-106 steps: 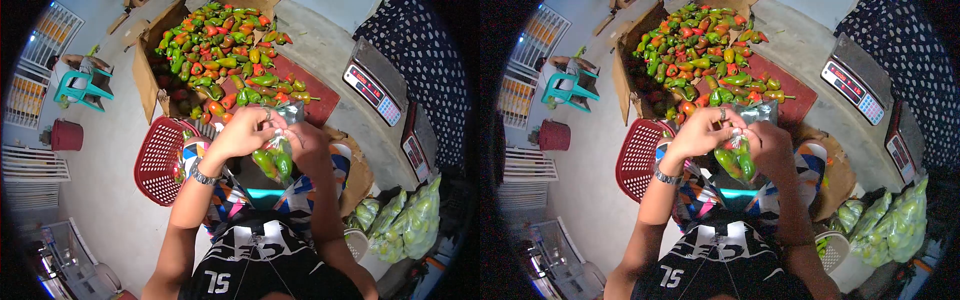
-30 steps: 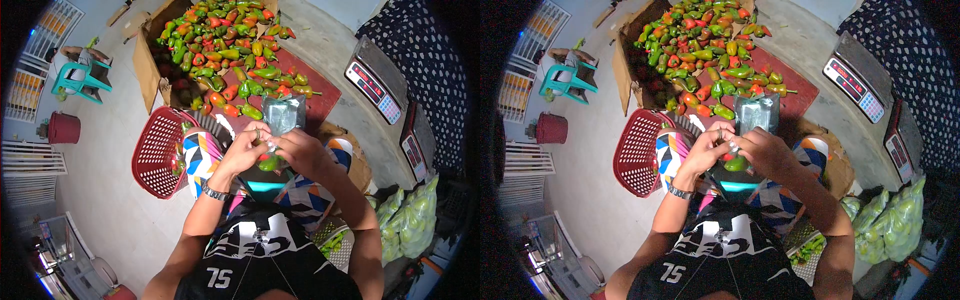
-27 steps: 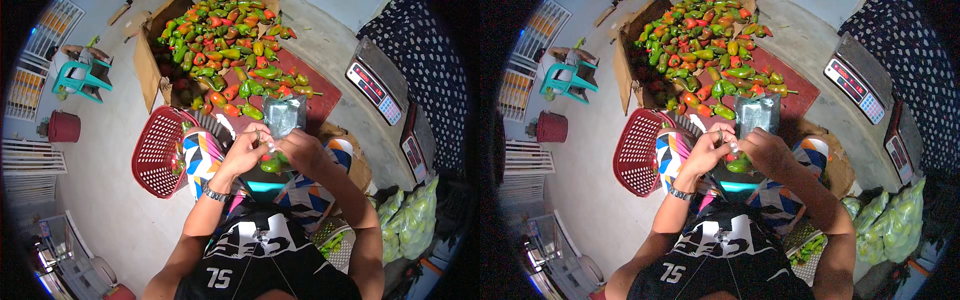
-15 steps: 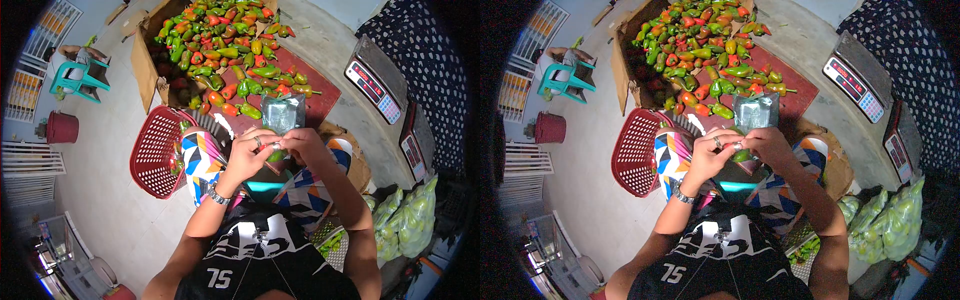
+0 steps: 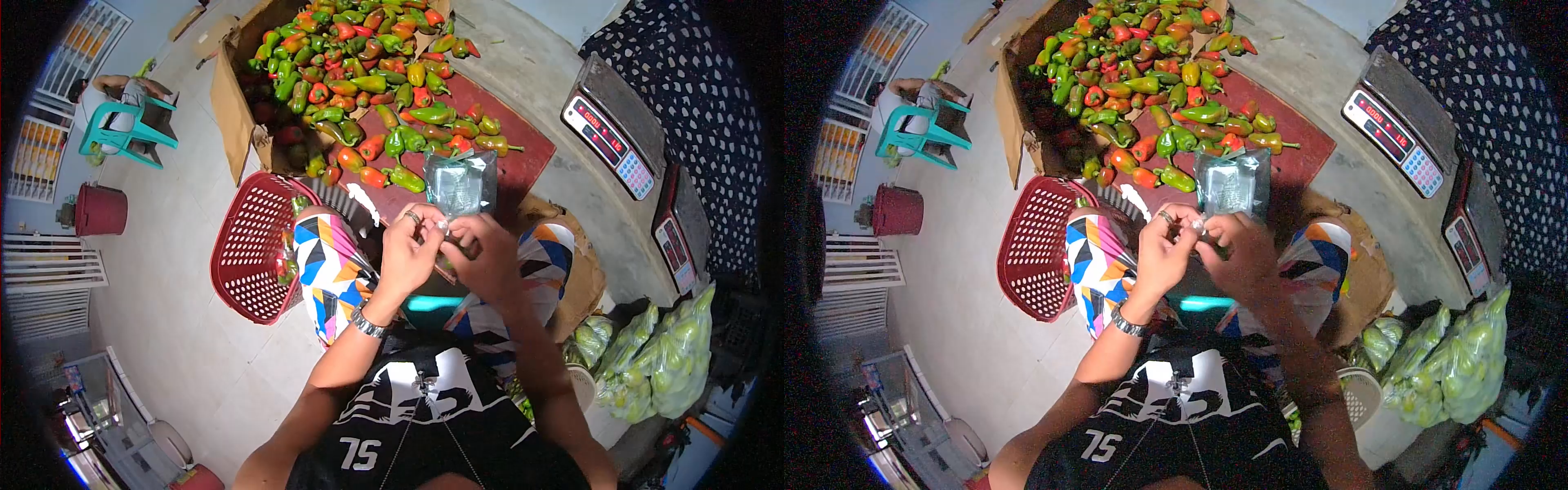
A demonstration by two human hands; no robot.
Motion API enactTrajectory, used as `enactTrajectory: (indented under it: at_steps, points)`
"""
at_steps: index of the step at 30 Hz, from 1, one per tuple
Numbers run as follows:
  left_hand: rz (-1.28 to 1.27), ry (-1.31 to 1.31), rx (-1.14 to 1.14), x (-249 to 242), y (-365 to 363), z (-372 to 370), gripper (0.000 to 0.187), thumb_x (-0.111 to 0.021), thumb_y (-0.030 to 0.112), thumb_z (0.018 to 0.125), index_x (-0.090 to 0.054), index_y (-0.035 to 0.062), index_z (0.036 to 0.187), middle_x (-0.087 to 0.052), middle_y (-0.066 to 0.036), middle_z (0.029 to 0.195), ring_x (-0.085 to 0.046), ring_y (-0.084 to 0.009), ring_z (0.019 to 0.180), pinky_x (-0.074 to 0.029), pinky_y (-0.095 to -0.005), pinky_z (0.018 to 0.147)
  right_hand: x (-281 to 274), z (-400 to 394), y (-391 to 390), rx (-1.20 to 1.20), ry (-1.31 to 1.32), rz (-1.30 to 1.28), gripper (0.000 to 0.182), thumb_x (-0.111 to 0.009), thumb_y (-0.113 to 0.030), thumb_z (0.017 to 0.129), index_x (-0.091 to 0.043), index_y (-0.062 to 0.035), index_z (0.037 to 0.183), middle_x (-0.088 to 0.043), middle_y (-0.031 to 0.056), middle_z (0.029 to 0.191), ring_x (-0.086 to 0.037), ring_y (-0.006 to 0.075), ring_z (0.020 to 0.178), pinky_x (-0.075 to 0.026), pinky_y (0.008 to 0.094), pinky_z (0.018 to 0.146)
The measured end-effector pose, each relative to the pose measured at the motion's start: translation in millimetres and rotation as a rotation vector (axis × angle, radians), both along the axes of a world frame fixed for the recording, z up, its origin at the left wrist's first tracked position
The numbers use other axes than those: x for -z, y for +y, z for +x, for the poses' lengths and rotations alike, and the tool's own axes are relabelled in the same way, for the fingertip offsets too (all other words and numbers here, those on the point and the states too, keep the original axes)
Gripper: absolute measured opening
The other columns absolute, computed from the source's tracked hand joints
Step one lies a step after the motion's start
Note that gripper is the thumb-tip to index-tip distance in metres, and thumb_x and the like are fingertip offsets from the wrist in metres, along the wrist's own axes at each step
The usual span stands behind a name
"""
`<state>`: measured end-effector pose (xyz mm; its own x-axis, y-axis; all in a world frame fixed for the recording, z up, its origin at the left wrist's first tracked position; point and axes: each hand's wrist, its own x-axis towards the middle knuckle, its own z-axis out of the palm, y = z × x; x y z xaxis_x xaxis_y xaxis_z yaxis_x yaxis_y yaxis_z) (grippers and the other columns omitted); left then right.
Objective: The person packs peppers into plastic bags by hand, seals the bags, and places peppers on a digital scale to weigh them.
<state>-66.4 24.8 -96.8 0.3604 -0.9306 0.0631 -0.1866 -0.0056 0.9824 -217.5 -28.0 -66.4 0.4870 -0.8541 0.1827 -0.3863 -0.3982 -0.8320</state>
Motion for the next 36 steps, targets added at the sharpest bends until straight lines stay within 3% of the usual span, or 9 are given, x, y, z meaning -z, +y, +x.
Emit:
enactTrajectory:
  at_steps: [3,6,10,16,22,26,31,34,36]
  points:
    - [0.055,0.158,-0.058,7.6,-6.1,-5.9,0.012,-0.062,-0.004,0.092,-0.067,0.0002,0.102,-0.064,0.000,0.094,-0.059,-0.0095,0.083,-0.047,-0.0237,0.079,28.4,13.1,6.2,0.170,-0.088,-0.096,0.026,-0.082,-0.006,0.077,-0.071,-0.0079,0.100,-0.069,0.0070,0.088,-0.068,0.0197,0.075,-0.056,0.0330,0.068]
    - [0.062,0.648,-0.035,11.0,-13.8,1.4,0.015,-0.061,-0.010,0.090,-0.068,-0.0008,0.098,-0.067,-0.002,0.096,-0.065,-0.0098,0.088,-0.052,-0.0243,0.080,38.4,17.7,0.3,0.201,-0.157,-0.201,0.029,-0.082,-0.003,0.076,-0.071,-0.0085,0.103,-0.068,0.0060,0.089,-0.068,0.0190,0.074,-0.055,0.0312,0.066]
    - [-0.026,0.752,0.067,25.5,-19.3,9.3,0.018,-0.067,-0.011,0.090,-0.070,-0.0025,0.106,-0.071,-0.005,0.102,-0.067,-0.0108,0.092,-0.054,-0.0259,0.083,47.7,18.5,-5.1,0.196,-0.181,-0.288,0.030,-0.082,-0.002,0.077,-0.069,-0.0087,0.103,-0.067,0.0068,0.093,-0.067,0.0202,0.075,-0.055,0.0321,0.066]
    - [-0.005,0.648,0.079,25.0,-20.7,6.1,0.017,-0.066,-0.008,0.094,-0.071,-0.0015,0.109,-0.072,-0.004,0.097,-0.067,-0.0094,0.088,-0.054,-0.0241,0.079,66.8,19.8,-7.8,0.199,-0.220,-0.352,0.038,-0.082,-0.002,0.076,-0.063,-0.0105,0.108,-0.064,0.0078,0.096,-0.064,0.0222,0.074,-0.054,0.0330,0.064]
    - [0.033,0.210,0.107,15.1,-22.6,10.8,0.013,-0.067,-0.004,0.092,-0.071,-0.0007,0.104,-0.070,0.000,0.092,-0.064,-0.0066,0.084,-0.051,-0.0228,0.077,69.5,19.6,-10.7,0.189,-0.206,-0.384,0.039,-0.080,-0.002,0.076,-0.060,-0.0115,0.108,-0.063,0.0074,0.093,-0.063,0.0219,0.071,-0.053,0.0334,0.063]
    - [0.125,0.189,0.140,9.8,-23.7,16.8,0.011,-0.068,-0.003,0.089,-0.069,-0.0005,0.099,-0.067,0.002,0.090,-0.060,-0.0057,0.080,-0.048,-0.0217,0.074,55.3,27.0,-11.1,0.240,-0.234,-0.345,0.023,-0.079,0.001,0.075,-0.066,-0.0073,0.092,-0.064,0.0067,0.081,-0.062,0.0185,0.063,-0.051,0.0304,0.059]
    - [0.149,0.134,0.182,2.6,-25.9,19.9,0.012,-0.068,-0.003,0.087,-0.068,0.0012,0.098,-0.060,0.003,0.093,-0.057,-0.0062,0.084,-0.044,-0.0209,0.074,49.9,24.5,-15.9,0.206,-0.256,-0.223,0.017,-0.075,0.002,0.077,-0.066,-0.0050,0.089,-0.063,0.0083,0.079,-0.063,0.0181,0.064,-0.050,0.0305,0.060]
    - [0.136,0.065,0.330,12.9,-33.7,35.6,0.014,-0.069,-0.003,0.084,-0.068,-0.0004,0.097,-0.056,0.000,0.099,-0.059,-0.0090,0.092,-0.047,-0.0254,0.079,49.6,16.5,-23.0,0.120,-0.231,-0.093,0.014,-0.073,0.004,0.078,-0.066,-0.0025,0.088,-0.064,0.0066,0.079,-0.062,0.0139,0.066,-0.049,0.0288,0.061]
    - [0.149,0.277,0.458,15.4,-37.1,44.9,0.011,-0.070,-0.003,0.086,-0.069,0.0007,0.097,-0.055,0.000,0.103,-0.059,-0.0094,0.096,-0.047,-0.0257,0.083,52.3,8.1,-30.4,0.028,-0.226,0.055,0.012,-0.072,0.003,0.079,-0.066,-0.0028,0.088,-0.063,0.0046,0.079,-0.061,0.0106,0.066,-0.048,0.0276,0.060]
